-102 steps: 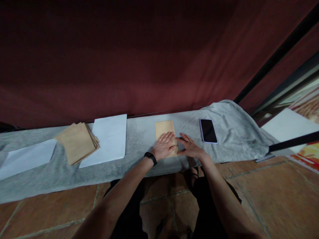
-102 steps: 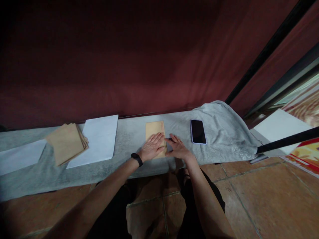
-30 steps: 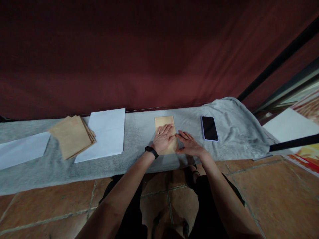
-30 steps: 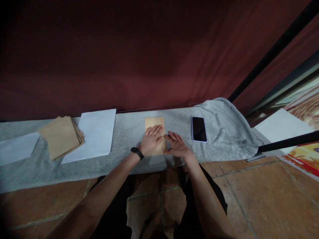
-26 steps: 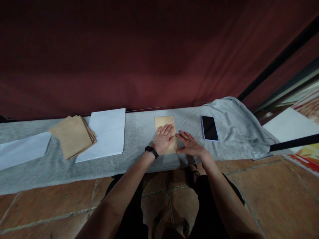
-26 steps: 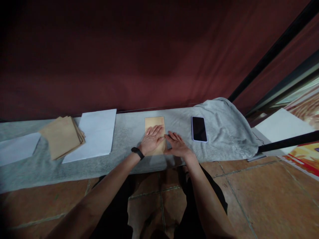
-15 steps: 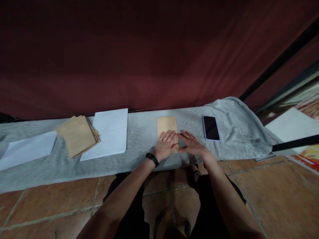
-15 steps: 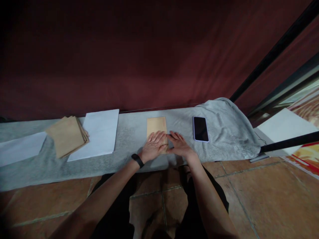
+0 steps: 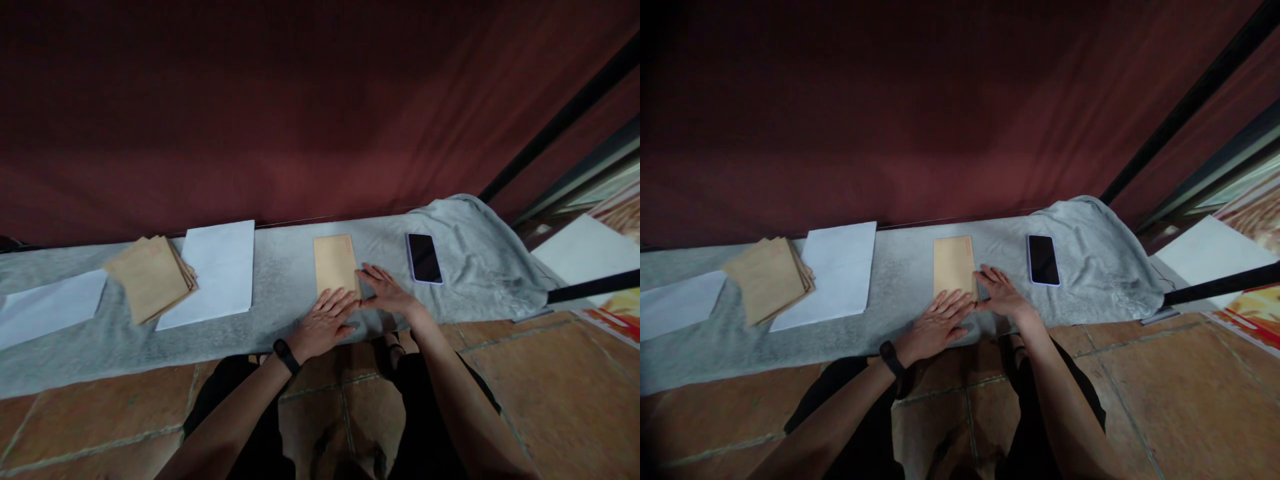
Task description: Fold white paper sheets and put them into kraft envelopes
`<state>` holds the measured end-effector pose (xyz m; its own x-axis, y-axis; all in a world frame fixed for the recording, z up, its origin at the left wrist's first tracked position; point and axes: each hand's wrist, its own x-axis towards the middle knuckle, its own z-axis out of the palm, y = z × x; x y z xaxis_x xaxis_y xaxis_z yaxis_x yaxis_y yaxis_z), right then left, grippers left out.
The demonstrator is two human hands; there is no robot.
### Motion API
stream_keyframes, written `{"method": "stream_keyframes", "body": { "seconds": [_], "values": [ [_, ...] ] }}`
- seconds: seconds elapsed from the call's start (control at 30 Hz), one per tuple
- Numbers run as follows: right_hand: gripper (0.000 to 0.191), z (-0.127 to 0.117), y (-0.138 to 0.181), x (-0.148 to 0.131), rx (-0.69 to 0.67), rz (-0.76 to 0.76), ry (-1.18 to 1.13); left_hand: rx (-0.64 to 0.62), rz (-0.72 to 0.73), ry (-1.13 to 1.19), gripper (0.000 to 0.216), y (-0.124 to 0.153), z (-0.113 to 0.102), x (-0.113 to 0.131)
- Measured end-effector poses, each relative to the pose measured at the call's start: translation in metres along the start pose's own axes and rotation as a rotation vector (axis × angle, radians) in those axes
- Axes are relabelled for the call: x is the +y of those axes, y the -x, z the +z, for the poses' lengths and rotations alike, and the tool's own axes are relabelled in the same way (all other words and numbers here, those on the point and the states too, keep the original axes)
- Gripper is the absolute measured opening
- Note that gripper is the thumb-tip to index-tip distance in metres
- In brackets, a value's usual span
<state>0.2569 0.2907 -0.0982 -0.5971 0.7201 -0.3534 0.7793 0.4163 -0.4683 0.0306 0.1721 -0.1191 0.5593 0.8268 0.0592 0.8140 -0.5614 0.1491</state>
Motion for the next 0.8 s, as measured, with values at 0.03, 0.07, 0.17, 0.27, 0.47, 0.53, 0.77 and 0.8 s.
{"method": "stream_keyframes", "body": {
  "seconds": [0.03,0.07,0.17,0.27,0.47,0.53,0.77,0.8],
  "values": [
    [0.096,0.000,0.000,0.000,0.003,0.000,0.005,-0.014,0.014,0.011,0.060,0.003,-0.002,-0.001],
    [0.096,0.000,0.000,0.000,0.007,0.001,0.010,-0.026,0.027,0.022,0.062,0.006,-0.004,-0.001],
    [0.094,0.001,-0.001,0.000,0.017,0.008,0.021,-0.044,0.050,0.046,0.066,0.013,-0.008,-0.003],
    [0.093,0.002,-0.001,0.003,0.020,0.011,0.028,-0.045,0.055,0.060,0.069,0.017,-0.010,-0.004],
    [0.080,0.010,0.003,-0.001,0.146,-0.041,0.039,-0.015,0.048,0.039,0.071,0.021,-0.006,-0.001],
    [0.071,0.019,0.003,-0.015,0.242,-0.082,0.028,0.008,0.029,0.031,0.075,0.021,-0.002,0.003],
    [0.065,0.065,0.007,-0.070,0.296,-0.222,0.110,0.040,-0.044,0.026,0.076,0.025,0.011,0.010],
    [0.065,0.067,0.007,-0.071,0.302,-0.217,0.127,0.042,-0.047,0.031,0.075,0.025,0.012,0.010]
  ]
}}
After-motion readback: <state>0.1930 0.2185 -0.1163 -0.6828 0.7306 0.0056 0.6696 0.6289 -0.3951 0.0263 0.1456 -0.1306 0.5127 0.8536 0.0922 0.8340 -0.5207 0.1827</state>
